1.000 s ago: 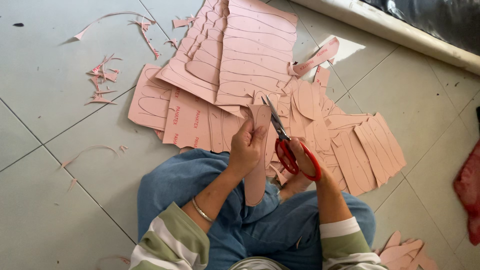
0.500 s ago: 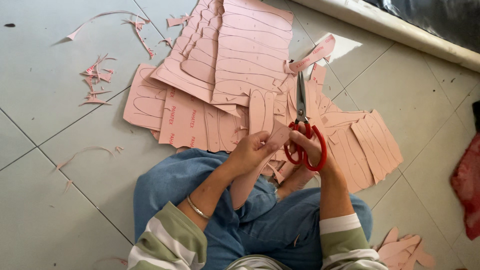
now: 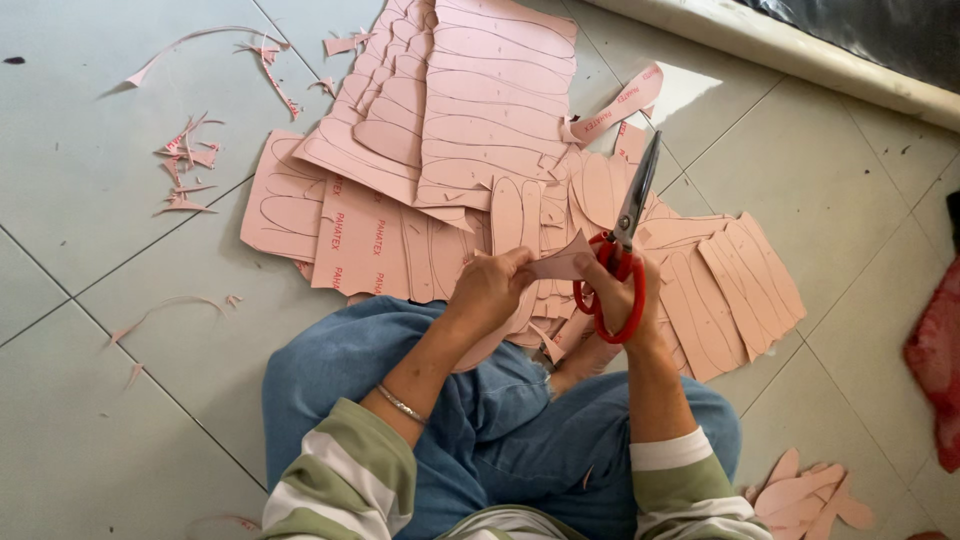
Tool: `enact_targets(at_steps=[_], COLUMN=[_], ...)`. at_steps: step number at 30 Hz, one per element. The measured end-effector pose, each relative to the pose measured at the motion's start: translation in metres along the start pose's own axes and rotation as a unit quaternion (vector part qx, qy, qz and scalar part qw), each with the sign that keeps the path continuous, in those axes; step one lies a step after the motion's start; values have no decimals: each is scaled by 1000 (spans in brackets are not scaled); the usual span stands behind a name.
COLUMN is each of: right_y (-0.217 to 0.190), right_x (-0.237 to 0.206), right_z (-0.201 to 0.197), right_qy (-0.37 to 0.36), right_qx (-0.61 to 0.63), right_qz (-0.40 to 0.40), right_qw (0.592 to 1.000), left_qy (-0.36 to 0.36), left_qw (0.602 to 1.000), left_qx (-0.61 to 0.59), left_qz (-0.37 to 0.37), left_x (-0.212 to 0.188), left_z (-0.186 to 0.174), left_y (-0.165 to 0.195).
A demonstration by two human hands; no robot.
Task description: The person sits on the floor cutting pink pattern sheets printed with insole outlines, using red-handled scissors to cut along the drawn lines one piece at a time, setting finished cut pieces aside and trimming scraps away from the pile.
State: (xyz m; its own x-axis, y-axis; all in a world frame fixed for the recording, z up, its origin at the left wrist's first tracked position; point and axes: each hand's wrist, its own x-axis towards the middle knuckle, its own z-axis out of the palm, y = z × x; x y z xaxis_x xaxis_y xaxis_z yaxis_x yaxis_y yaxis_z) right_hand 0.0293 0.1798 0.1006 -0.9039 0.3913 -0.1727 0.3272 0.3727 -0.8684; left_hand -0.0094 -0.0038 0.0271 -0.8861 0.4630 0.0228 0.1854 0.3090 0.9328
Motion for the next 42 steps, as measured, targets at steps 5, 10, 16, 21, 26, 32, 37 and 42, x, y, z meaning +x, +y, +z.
enact_targets(at_steps=[5,10,16,21,26,32,37,42], right_y=[0,8,13,20,20,24,42,52], right_x=[12,8,20,22,13,18,10,-1], right_z=[-19,-21,-25,-29,-8,-4,27,53], right_qy=[42,40,58,41,58,80,7,-56], right_qx=[106,102,149,209,178,298,356,318], right_qz=[-3,6,29,49,49,84,126,169], right_qw=[993,994,987,976,981,948,926,931], left_qy=[-174,-85,-11,41,110,363,-6,-6], left_qw=[965,995,998,995,981,909,975,891], left_qx=[-148,-48,44,68,126,164,-185,-437], left_qz=[-132,-31,-53,-58,-96,122,-126,-125], left_x=[6,9,11,11,13,9,9,4], left_z=[-24,-26,-35,-45,-53,-38,6,20], left_y=[-4,-1,-10,-9,8,9,-3,-13])
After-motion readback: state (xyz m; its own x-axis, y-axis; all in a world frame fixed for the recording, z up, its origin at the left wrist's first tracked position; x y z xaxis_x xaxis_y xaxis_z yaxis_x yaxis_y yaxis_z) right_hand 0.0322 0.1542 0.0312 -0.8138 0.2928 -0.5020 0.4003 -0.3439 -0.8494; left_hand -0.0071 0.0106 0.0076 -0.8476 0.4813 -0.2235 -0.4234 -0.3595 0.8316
